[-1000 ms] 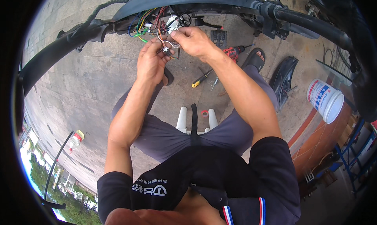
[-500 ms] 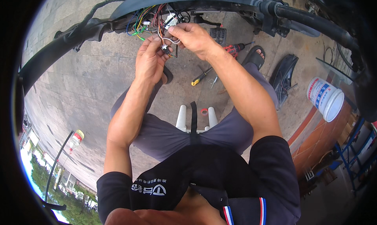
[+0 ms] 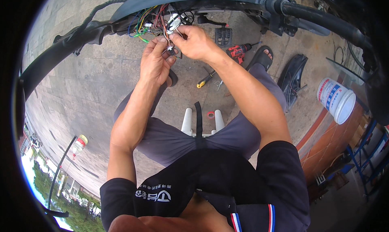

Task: The person works on a dense bundle of multicolored wires under a vehicle's handlebar area. They separate, align, and connect individual wires using small connectors, occasionally adjusting the bundle to access different sections. The task continues without completing a final assembly or closure.

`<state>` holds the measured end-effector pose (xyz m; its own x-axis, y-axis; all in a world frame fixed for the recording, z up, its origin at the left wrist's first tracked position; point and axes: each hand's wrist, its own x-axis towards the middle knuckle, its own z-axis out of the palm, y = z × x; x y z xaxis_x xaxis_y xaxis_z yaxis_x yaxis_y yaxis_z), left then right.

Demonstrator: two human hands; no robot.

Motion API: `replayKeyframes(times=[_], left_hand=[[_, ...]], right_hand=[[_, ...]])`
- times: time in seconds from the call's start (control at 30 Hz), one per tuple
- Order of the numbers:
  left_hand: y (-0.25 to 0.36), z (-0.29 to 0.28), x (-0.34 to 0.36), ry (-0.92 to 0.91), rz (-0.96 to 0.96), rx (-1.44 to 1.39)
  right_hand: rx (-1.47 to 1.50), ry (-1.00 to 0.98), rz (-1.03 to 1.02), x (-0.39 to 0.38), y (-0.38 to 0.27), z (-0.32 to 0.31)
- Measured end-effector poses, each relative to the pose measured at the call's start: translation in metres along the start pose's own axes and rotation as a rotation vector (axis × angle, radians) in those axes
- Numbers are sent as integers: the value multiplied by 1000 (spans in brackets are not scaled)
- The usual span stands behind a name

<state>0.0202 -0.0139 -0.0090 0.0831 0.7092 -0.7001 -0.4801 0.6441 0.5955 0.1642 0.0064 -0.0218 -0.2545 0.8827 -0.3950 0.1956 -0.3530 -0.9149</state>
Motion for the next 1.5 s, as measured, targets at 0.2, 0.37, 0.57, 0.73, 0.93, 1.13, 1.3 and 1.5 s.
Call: replayKeyframes(times=[0.2, 0.37, 0.57, 0.73, 0.93, 1.13, 1.3, 1.5], left_hand=[[1, 2, -4, 9, -3, -19], [5, -1, -6, -96, -33, -116], [-1, -1, -6, -116, 62, -24], [-2, -4, -4, -108, 70, -4], [-1, -3, -6, -106, 51, -43], [-2, -2, -4, -110, 48, -73], [-4, -5, 1, -104, 56, -48], [-7, -5, 1, -55, 97, -23]], right_hand=[[-96, 16, 4, -1, -2, -1], [-79, 31, 39, 1, -1, -1], [-134, 75, -4, 1, -1, -2], [-86, 66, -8, 0, -5, -3], [-73, 50, 12, 0, -7, -4], [6, 33, 48, 1, -6, -2], [-52, 54, -21, 2, -3, -1], [-112, 46, -19, 2, -3, -2]])
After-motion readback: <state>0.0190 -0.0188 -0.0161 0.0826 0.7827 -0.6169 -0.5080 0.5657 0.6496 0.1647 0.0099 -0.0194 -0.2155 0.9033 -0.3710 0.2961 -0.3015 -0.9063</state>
